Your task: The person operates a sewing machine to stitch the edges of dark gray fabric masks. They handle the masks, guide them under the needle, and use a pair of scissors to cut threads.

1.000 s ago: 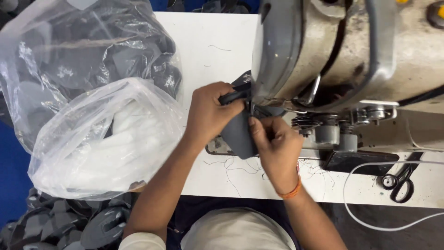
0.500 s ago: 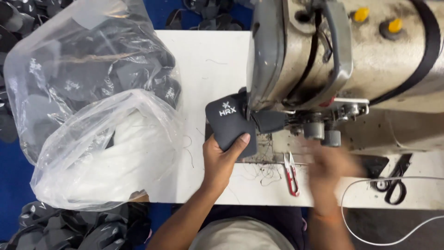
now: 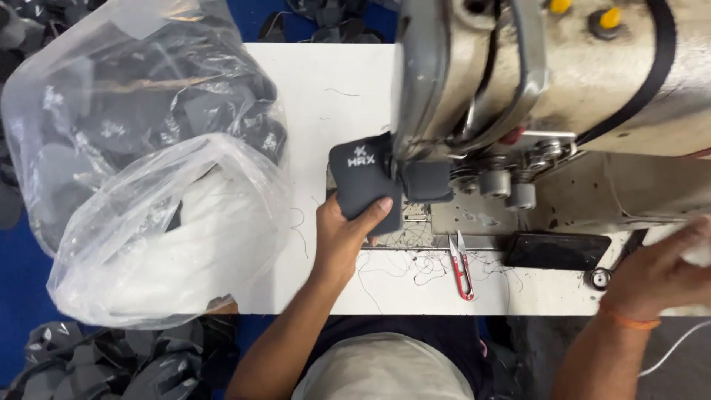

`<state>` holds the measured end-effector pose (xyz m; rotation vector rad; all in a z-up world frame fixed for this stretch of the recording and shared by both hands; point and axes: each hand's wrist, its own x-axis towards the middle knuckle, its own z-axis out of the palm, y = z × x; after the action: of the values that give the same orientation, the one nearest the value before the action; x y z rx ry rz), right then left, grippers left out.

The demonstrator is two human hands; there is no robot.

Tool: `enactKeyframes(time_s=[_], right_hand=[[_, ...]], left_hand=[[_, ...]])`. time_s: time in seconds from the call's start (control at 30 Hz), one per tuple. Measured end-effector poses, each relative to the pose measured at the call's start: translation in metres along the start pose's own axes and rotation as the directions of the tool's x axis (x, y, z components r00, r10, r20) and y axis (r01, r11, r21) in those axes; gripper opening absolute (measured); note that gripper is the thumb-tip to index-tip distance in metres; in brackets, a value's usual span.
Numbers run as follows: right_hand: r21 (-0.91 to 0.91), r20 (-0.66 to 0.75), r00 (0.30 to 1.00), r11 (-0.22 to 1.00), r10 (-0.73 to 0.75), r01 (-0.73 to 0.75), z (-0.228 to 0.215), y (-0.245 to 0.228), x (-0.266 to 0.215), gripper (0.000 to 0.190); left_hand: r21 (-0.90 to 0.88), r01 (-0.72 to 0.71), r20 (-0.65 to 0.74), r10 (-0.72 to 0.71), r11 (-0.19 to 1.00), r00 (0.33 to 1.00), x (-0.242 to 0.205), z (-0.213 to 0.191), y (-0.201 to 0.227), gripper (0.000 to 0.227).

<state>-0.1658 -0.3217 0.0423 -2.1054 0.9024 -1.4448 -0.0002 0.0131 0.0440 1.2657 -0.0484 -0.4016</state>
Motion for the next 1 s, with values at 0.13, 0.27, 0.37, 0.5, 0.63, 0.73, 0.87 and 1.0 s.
enactKeyframes(time_s=[0.13, 0.27, 0.37, 0.5, 0.63, 0.73, 0.87, 1.0], right_hand=[[0.870, 0.326, 0.942, 0.417, -0.083, -0.264, 0.050, -0.056, -0.097, 0.026], [0.379, 0.887, 0.462, 0.528, 0.027, -0.760, 0.077, -0.142, -0.147, 0.025], [0.361, 0.911, 0.411, 0.432, 0.026, -0.826, 0.086, -0.145, -0.155, 0.023], [0.442, 0.882, 0.466, 0.475, -0.074, -0.761, 0.080, -0.136, -0.168, 0.022], [0.440, 0.868, 0.492, 0.563, -0.068, -0.699, 0.079, -0.133, -0.163, 0.022], [0.410, 0.902, 0.422, 0.500, -0.095, -0.763, 0.081, -0.143, -0.144, 0.022], [0.252, 0.955, 0.297, 0.520, 0.003, -0.816, 0.086, -0.149, -0.134, 0.025], [0.230, 0.930, 0.352, 0.582, 0.105, -0.780, 0.091, -0.153, -0.134, 0.020]], left_hand=[[-0.050, -0.007, 0.058, 0.010, 0.999, 0.998, 0.001, -0.010, -0.009, 0.020], [-0.107, 0.012, 0.077, -0.004, 0.994, 0.997, -0.009, -0.015, -0.021, 0.018], [-0.123, 0.021, 0.076, -0.012, 0.992, 0.997, -0.011, -0.016, -0.013, 0.017], [-0.163, 0.096, 0.206, -0.061, 0.982, 0.977, -0.014, -0.016, -0.024, 0.017], [-0.174, 0.041, 0.204, -0.005, 0.984, 0.979, -0.010, -0.018, -0.022, 0.014], [-0.124, 0.026, 0.223, 0.002, 0.992, 0.975, -0.002, -0.020, -0.020, 0.014], [-0.023, 0.035, 0.205, -0.030, 0.999, 0.978, 0.003, -0.022, -0.016, 0.011], [0.090, 0.014, 0.214, -0.033, 0.996, 0.976, 0.018, -0.027, -0.010, 0.011]])
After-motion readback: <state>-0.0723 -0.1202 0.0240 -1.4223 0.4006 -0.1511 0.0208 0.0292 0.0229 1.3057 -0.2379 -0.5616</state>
